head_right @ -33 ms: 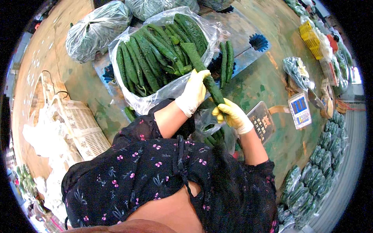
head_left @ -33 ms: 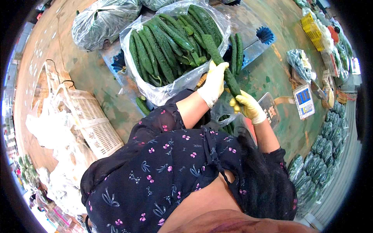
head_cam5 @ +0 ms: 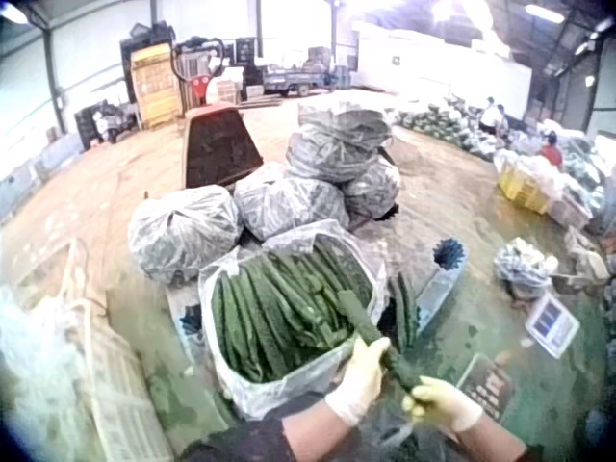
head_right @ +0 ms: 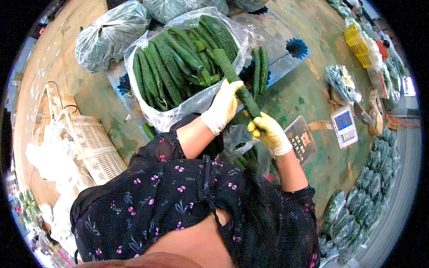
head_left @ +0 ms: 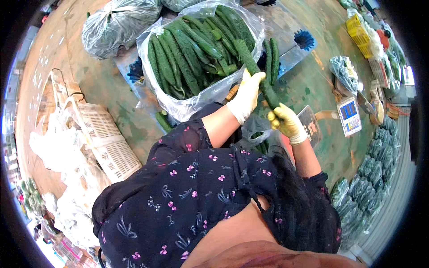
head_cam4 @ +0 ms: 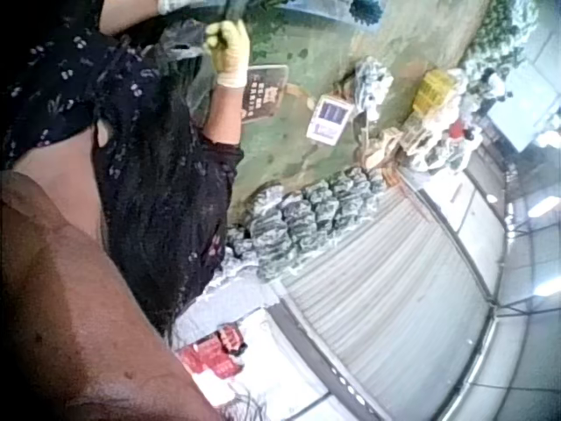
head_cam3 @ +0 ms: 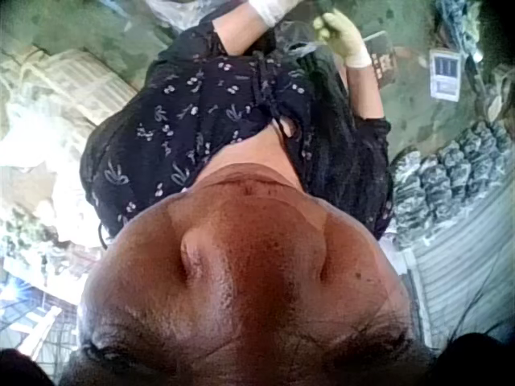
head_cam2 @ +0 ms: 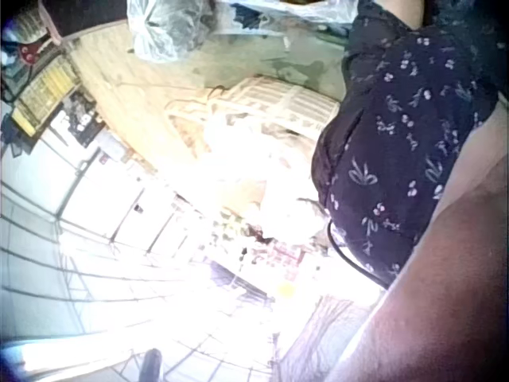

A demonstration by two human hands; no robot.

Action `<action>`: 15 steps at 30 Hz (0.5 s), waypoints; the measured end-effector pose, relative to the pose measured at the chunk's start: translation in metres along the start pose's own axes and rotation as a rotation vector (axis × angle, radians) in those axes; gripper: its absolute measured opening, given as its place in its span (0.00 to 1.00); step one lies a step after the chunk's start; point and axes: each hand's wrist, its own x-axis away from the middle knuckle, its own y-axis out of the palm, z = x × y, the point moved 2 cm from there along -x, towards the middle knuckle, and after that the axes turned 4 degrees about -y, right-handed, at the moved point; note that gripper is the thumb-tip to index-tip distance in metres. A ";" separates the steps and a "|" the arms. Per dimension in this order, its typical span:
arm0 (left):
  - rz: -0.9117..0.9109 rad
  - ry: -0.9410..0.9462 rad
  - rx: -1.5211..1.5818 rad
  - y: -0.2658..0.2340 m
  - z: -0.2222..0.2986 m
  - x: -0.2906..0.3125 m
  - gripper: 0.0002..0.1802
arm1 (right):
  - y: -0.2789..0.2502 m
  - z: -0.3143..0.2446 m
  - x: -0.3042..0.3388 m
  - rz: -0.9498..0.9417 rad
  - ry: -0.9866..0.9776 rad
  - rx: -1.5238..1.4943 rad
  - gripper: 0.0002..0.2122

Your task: The person picks up cucumbers from a large plastic-lined bin, trims the ends using a small knife, and places them into a smaller clear plastic bag. After several cucumbers are inside, the person ties the bag shut and sets it aside before starting a new bag.

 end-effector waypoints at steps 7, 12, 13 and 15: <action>-0.330 0.175 -1.575 0.017 -0.013 0.049 0.62 | -0.055 -0.031 -0.046 0.369 -0.151 -0.009 0.10; -0.647 -0.129 -1.939 0.012 -0.034 0.048 0.58 | -0.122 -0.037 -0.121 0.700 -0.226 -0.086 0.11; -0.612 -0.020 -1.907 0.011 -0.034 0.049 0.49 | -0.129 -0.036 -0.128 0.687 -0.208 -0.099 0.10; -0.718 -0.074 -1.946 0.004 -0.044 0.043 0.33 | -0.155 -0.037 -0.150 0.716 -0.212 -0.017 0.10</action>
